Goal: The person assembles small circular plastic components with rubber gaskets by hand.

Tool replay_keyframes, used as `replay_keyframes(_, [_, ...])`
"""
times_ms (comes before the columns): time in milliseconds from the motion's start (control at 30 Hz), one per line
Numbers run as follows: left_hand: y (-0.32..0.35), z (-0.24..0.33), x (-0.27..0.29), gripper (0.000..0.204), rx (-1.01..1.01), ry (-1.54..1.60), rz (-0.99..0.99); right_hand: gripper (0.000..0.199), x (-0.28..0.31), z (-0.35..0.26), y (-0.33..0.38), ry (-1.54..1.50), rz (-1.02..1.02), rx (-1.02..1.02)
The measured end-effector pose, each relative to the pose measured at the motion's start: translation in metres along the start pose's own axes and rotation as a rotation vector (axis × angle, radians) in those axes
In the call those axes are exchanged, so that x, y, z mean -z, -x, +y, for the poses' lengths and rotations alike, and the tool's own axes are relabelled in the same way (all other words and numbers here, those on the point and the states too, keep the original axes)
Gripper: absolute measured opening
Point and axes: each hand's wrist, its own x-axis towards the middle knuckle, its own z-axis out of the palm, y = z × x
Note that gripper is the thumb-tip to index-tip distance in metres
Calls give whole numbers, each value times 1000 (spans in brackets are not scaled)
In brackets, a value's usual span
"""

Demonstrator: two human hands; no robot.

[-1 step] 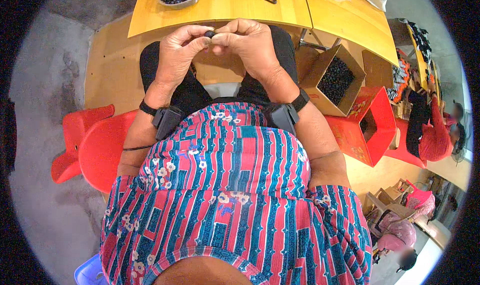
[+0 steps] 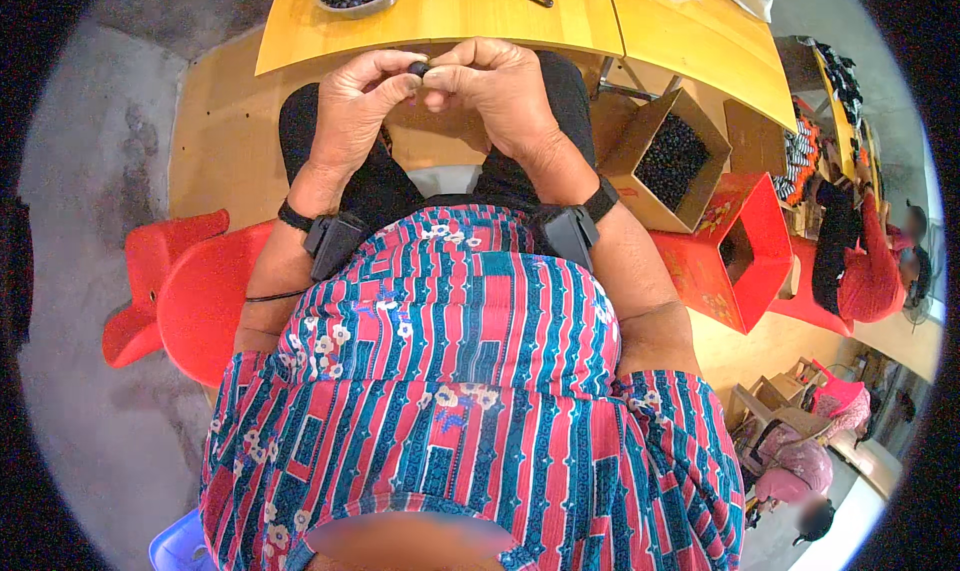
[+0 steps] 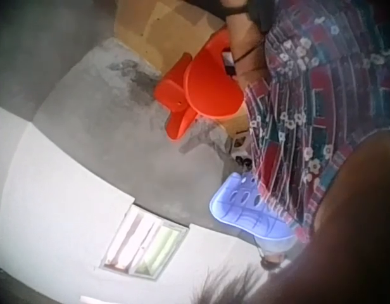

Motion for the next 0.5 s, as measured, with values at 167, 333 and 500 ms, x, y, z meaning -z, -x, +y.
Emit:
replay_keyframes(167, [1,1,0,16,-12,6,-22,8,7,8,-2,-297,-148,-143])
replay_keyframes(333, [2,0,-2,15,-16,10,-14,14,11,14,-4,-346,-187,-219])
replay_keyframes(500, [2,0,-4,14,-78,-13,1,20,12,11,-1,-368,-249,-290])
